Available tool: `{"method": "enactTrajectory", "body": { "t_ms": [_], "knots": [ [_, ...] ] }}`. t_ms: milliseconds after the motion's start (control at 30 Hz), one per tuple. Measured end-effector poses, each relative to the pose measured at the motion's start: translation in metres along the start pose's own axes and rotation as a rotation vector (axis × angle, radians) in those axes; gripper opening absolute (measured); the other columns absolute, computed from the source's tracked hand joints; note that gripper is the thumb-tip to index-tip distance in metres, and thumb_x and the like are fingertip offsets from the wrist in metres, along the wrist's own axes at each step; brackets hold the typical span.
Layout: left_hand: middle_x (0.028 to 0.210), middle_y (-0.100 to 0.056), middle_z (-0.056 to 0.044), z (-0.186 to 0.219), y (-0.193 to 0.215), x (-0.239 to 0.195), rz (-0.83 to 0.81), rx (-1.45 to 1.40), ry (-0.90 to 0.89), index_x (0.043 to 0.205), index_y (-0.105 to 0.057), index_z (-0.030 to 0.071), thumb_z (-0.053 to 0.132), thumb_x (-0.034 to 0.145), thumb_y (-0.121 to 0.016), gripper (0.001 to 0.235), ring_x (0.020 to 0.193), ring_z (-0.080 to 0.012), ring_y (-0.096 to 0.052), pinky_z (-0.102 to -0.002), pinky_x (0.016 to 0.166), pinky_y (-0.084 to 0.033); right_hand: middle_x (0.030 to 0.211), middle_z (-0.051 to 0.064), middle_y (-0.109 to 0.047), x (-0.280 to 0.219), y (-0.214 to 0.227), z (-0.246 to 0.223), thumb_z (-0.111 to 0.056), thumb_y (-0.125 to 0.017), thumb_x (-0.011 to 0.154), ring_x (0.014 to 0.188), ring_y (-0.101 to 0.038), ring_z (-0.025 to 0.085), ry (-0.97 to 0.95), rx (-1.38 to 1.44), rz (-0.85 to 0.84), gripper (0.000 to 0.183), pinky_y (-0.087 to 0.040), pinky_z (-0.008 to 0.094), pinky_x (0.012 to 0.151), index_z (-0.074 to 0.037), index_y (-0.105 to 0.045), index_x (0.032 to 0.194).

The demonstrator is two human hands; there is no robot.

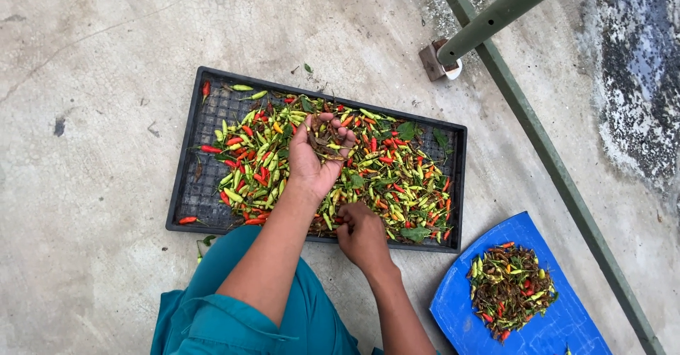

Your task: The person sits on the floor and sorts a mixture of red and green chilies from a black tray. They remove stems and leaves by hand, placing the debris onto a blue mat and the cleaned chilies onto a separate pile on the mat.

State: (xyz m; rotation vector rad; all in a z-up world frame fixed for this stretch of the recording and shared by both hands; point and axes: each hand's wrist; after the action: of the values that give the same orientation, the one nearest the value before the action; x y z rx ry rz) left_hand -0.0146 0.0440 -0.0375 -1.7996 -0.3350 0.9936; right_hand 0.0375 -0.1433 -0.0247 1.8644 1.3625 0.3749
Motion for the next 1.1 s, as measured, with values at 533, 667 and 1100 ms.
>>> {"method": "enactTrajectory", "body": {
  "t_ms": [533,667,1100],
  "knots": [
    [0.088,-0.072,-0.019,0.000,0.001,0.000,-0.009,0.051,0.005,0.100,-0.072,0.004,0.035,0.101,-0.061,0.034,0.079,-0.0320,-0.074,-0.051,0.092,-0.066,0.132,0.012,-0.053,0.008,-0.008,-0.028,-0.017,-0.086,0.079,0.125,-0.057,0.035,0.281,-0.479,-0.135,0.050,-0.056,0.043,0.104,-0.010,-0.069,0.125],
    [0.087,-0.072,-0.017,0.004,-0.004,-0.003,0.006,0.085,-0.009,0.098,-0.073,0.004,0.035,0.101,-0.060,0.033,0.079,-0.0308,-0.074,-0.050,0.091,-0.066,0.123,0.011,-0.054,0.010,-0.018,0.003,-0.019,-0.076,0.085,0.117,-0.059,0.036,0.428,-0.519,-0.117,0.030,-0.056,0.043,0.099,-0.011,-0.068,0.112],
    [0.087,-0.072,-0.018,0.004,-0.002,-0.003,0.041,0.114,-0.008,0.099,-0.072,0.004,0.035,0.101,-0.060,0.033,0.078,-0.0311,-0.074,-0.052,0.092,-0.066,0.094,0.011,-0.083,0.021,0.041,0.024,-0.002,-0.086,0.076,0.084,-0.080,0.023,0.020,0.239,-0.002,0.026,-0.064,0.029,0.072,-0.013,-0.087,0.100]
  ]
}}
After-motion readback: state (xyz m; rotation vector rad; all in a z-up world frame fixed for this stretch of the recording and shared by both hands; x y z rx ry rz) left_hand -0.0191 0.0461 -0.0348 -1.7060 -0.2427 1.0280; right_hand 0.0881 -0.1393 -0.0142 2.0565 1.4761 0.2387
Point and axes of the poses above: each hand's wrist, its own x-axis towards the middle knuckle, its own y-axis out of the back of the hand, z = x × y
